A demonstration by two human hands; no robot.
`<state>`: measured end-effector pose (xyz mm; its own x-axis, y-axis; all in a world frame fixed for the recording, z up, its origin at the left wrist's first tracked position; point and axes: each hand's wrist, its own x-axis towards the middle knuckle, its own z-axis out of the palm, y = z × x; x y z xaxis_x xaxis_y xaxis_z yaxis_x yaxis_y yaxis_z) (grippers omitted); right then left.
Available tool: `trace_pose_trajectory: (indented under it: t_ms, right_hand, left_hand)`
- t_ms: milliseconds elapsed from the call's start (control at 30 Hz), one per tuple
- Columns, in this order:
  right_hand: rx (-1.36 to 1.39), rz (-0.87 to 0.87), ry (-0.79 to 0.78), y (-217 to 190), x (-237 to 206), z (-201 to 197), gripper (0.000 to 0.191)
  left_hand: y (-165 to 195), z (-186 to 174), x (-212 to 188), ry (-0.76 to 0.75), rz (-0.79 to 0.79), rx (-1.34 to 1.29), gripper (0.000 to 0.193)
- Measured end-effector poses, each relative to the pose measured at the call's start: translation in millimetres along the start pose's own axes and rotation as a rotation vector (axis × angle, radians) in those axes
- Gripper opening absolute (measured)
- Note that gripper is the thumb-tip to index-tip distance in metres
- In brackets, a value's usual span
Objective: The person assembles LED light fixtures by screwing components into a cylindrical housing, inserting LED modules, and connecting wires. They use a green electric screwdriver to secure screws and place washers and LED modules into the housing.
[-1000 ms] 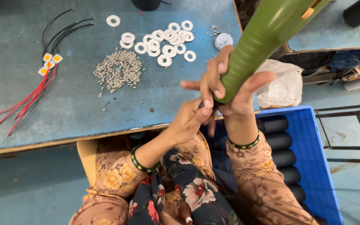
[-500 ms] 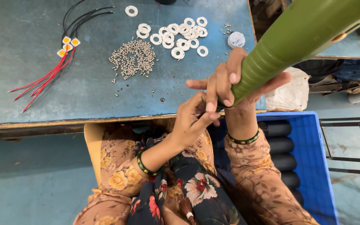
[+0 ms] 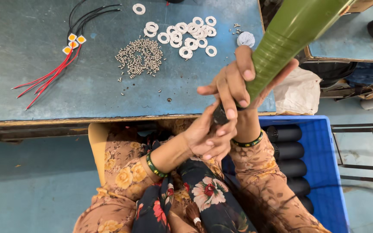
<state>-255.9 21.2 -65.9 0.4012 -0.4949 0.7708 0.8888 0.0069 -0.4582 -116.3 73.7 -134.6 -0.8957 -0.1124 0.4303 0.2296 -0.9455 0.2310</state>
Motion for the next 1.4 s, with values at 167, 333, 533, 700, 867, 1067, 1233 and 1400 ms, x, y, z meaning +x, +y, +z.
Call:
trace_pose_trajectory:
  t_ms: [167, 333, 533, 700, 867, 1067, 1233, 1400]
  right_hand:
    - [-0.055, 0.039, 0.017, -2.5, -2.2, 12.7, 0.072]
    - [-0.223, 0.035, 0.115, -6.3, 4.0, 22.4, 0.074]
    - [-0.912, -0.099, 0.341, -20.6, -6.3, 20.7, 0.071]
    - [-0.99, -0.074, 0.685, -28.4, -27.7, 4.2, 0.048]
    - [-1.08, -0.184, 0.754, -41.8, -32.6, -20.4, 0.046]
    - [-1.217, -0.184, 0.857, -58.5, -43.5, -44.5, 0.05]
    - [-1.236, -0.168, 0.801, -75.0, -57.7, -53.1, 0.049]
    - [-1.23, -0.114, 0.744, -94.9, -65.1, -57.6, 0.048]
  left_hand:
    - [-6.7, -0.9, -2.2, -0.108, -0.105, -0.231, 0.076]
    - [9.4, -14.3, -0.6, 0.203, -0.016, 0.183, 0.075]
    - [41.8, -47.8, -37.3, 0.754, 0.273, 1.031, 0.049]
    - [60.1, -66.3, -82.0, 1.105, 0.346, 1.844, 0.024]
    - [68.9, -73.2, -81.2, 1.061, 0.529, 1.847, 0.02]
    - [78.0, -73.3, -79.1, 1.007, 0.511, 1.788, 0.022]
    - [79.1, -77.6, -72.7, 0.999, 0.529, 1.701, 0.022]
    - [76.2, -81.9, -66.8, 1.041, 0.538, 1.545, 0.023]
